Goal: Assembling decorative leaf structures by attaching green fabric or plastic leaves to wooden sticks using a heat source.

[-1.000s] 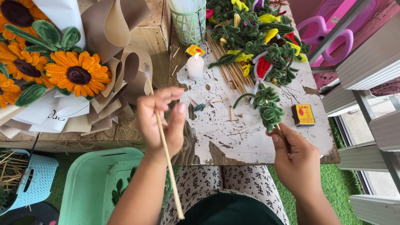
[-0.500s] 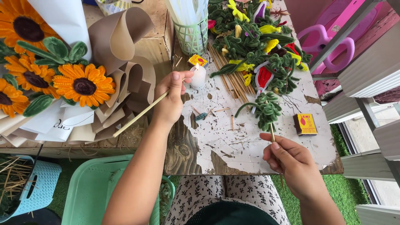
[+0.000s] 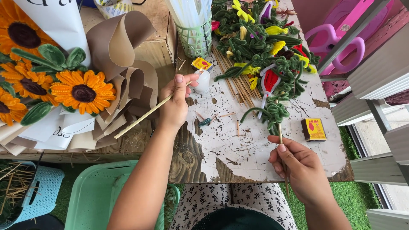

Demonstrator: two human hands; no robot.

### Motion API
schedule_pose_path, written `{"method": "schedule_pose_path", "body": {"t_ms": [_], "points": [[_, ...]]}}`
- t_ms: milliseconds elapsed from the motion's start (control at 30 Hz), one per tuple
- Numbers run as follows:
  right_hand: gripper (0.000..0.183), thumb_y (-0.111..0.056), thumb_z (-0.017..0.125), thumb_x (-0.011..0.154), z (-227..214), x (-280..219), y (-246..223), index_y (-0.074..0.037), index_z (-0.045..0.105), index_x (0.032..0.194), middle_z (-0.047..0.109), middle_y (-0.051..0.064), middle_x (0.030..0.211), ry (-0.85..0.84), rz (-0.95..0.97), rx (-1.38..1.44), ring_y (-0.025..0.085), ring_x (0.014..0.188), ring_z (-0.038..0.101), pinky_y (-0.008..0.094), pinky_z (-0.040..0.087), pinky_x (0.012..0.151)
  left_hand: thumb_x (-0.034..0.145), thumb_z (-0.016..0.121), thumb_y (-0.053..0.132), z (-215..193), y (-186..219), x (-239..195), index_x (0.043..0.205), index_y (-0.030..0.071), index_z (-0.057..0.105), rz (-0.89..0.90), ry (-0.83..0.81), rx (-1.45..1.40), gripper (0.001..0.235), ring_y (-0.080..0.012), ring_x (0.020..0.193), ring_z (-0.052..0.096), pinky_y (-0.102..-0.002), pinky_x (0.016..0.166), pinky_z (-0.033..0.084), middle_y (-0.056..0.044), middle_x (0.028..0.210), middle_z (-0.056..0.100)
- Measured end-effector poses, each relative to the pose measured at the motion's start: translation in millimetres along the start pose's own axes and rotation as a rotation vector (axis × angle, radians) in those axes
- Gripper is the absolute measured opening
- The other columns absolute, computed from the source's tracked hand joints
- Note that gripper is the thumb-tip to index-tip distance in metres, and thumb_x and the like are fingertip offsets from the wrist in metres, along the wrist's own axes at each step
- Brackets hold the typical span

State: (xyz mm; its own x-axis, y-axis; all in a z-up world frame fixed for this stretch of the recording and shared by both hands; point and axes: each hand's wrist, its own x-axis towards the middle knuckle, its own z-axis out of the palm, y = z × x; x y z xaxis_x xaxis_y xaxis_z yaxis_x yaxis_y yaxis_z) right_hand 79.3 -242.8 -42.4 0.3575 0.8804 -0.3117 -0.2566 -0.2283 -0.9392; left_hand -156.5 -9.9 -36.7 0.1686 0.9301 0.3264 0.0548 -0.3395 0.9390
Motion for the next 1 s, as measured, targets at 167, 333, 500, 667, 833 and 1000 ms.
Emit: {"method": "schedule_pose_path", "body": {"t_ms": [167, 333, 500, 667, 833, 1000], "points": [[0.038, -0.013, 0.052, 0.104, 0.3, -1.6, -1.3, 0.005, 0.066, 0.134, 0.062, 0.013, 0.076, 0.003, -0.021, -0.008, 0.018, 0.054, 0.044, 0.026, 0.032, 0.049, 0.105, 0.034, 0.051, 0.4, -3.3, 0.3, 0.111, 0.012, 0.078, 0.021, 0.011, 0.013, 0.059, -0.0122, 0.077, 0.053, -0.026, 0.072, 0.048, -0.002, 0.091, 0.073], [0.039, -0.015, 0.052, 0.104, 1.2, -3.1, 0.0, 0.007, 0.065, 0.133, 0.063, 0.013, 0.077, -0.007, -0.087, -0.034, 0.018, 0.05, 0.044, 0.027, 0.032, 0.044, 0.104, 0.033, 0.052, -0.4, 3.7, -1.6, 0.113, 0.013, 0.078, -0.008, 0.005, 0.019, 0.06, -0.0118, 0.079, 0.054, -0.027, 0.075, 0.048, -0.002, 0.093, 0.073], [0.033, -0.016, 0.058, 0.102, 14.9, -15.6, -12.1, 0.005, 0.07, 0.124, 0.069, 0.015, 0.079, 0.152, -0.096, -0.184, 0.019, 0.043, 0.052, 0.027, 0.037, 0.037, 0.106, 0.049, 0.042, -0.1, 43.0, -30.7, 0.109, 0.005, 0.071, 0.239, -0.15, -0.054, 0.044, -0.0211, 0.1, 0.069, -0.034, 0.091, 0.06, -0.01, 0.103, 0.073], [0.028, -0.011, 0.065, 0.097, 22.5, -18.1, -4.1, 0.006, 0.072, 0.118, 0.072, 0.016, 0.077, 0.191, -0.17, -0.145, 0.017, 0.044, 0.052, 0.027, 0.038, 0.039, 0.1, 0.061, -0.001, 27.2, 82.7, -98.0, 0.111, 0.001, 0.069, 0.603, -0.459, -0.046, 0.014, -0.0205, 0.092, 0.072, -0.031, 0.088, 0.064, -0.011, 0.098, 0.076], [0.026, -0.01, 0.067, 0.096, 33.7, -27.7, -5.6, 0.005, 0.074, 0.115, 0.073, 0.015, 0.077, 0.182, -0.216, -0.185, 0.017, 0.045, 0.056, 0.026, 0.046, 0.042, 0.098, 0.066, -0.004, 47.3, 82.1, -116.3, 0.121, 0.001, 0.068, 0.556, -0.478, 0.04, 0.024, -0.0283, 0.095, 0.063, -0.038, 0.086, 0.053, -0.012, 0.111, 0.073], [0.023, -0.01, 0.066, 0.096, 32.1, -33.6, -4.3, 0.004, 0.074, 0.112, 0.073, 0.013, 0.076, 0.179, -0.29, -0.234, 0.015, 0.045, 0.054, 0.024, 0.043, 0.04, 0.1, 0.065, -0.002, 57.2, 85.2, -119.6, 0.121, 0.003, 0.067, 0.575, -0.462, 0.051, 0.022, -0.0292, 0.095, 0.064, -0.04, 0.086, 0.051, -0.011, 0.114, 0.073]]}}
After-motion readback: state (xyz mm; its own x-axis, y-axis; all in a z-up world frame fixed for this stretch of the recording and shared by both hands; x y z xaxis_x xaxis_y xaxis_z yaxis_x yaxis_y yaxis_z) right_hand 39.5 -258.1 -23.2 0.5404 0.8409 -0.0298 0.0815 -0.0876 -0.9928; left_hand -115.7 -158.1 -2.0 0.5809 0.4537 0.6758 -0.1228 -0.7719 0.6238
